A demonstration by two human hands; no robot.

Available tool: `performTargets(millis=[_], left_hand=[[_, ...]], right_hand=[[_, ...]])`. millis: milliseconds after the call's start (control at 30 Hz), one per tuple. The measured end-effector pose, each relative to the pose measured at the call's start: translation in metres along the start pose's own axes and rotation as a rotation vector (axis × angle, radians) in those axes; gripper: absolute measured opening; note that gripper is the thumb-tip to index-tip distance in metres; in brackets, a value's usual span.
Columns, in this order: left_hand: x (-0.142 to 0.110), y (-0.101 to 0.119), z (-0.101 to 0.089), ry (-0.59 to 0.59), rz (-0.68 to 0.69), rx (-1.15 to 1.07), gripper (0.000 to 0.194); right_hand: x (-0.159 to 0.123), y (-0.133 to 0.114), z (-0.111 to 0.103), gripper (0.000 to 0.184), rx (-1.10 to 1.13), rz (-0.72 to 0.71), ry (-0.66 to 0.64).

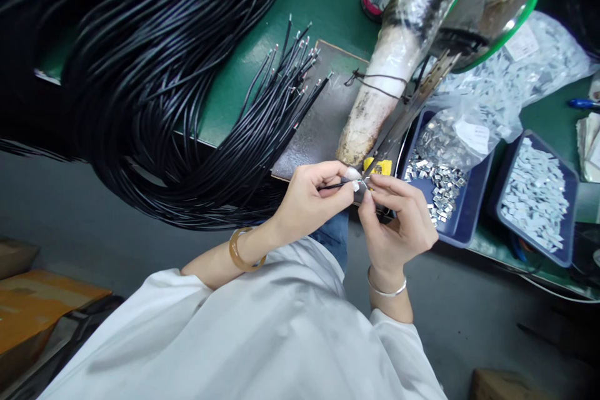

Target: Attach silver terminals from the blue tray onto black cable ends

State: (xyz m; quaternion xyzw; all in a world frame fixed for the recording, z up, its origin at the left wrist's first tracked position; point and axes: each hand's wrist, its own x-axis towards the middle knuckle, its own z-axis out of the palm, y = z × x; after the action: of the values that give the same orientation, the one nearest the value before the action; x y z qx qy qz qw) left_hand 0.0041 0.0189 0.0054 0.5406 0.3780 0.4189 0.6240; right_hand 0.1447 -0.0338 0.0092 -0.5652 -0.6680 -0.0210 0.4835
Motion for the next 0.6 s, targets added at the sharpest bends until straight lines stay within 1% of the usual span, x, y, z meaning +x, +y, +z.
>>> performTargets(millis=[133,267,400,467,600], left_hand=[[-0.0002,0.0011,-0.0008,-0.019,0.02,0.028,0.012],[0.0004,0.0007,-0.0005,-0.023,0.003,0.022,0.011],[-0.0007,-0.0015,0.0003,-0.023,0.0,0.026,0.013],[-0.0016,-0.0022,0.0005,-0.018,0.017,0.037,0.014],[-0.0023,-0.0014,-0.0007,-0.018,0.097,0.079,0.013]], right_hand=[[-0.0007,-0.0012,-0.0005,0.021,0.006,-0.006,0.006],[-0.0031,0.0004,-0.0003,0.02,0.017,-0.004,0.007],[-0.0027,0.0023,0.0,0.02,-0.044,-0.026,0.001],[-0.0012,0.0021,0.0004,0.02,-0.07,-0.04,0.004],[0.0007,-0.0004,0.0009,0.022,-0.083,-0.038,0.022]])
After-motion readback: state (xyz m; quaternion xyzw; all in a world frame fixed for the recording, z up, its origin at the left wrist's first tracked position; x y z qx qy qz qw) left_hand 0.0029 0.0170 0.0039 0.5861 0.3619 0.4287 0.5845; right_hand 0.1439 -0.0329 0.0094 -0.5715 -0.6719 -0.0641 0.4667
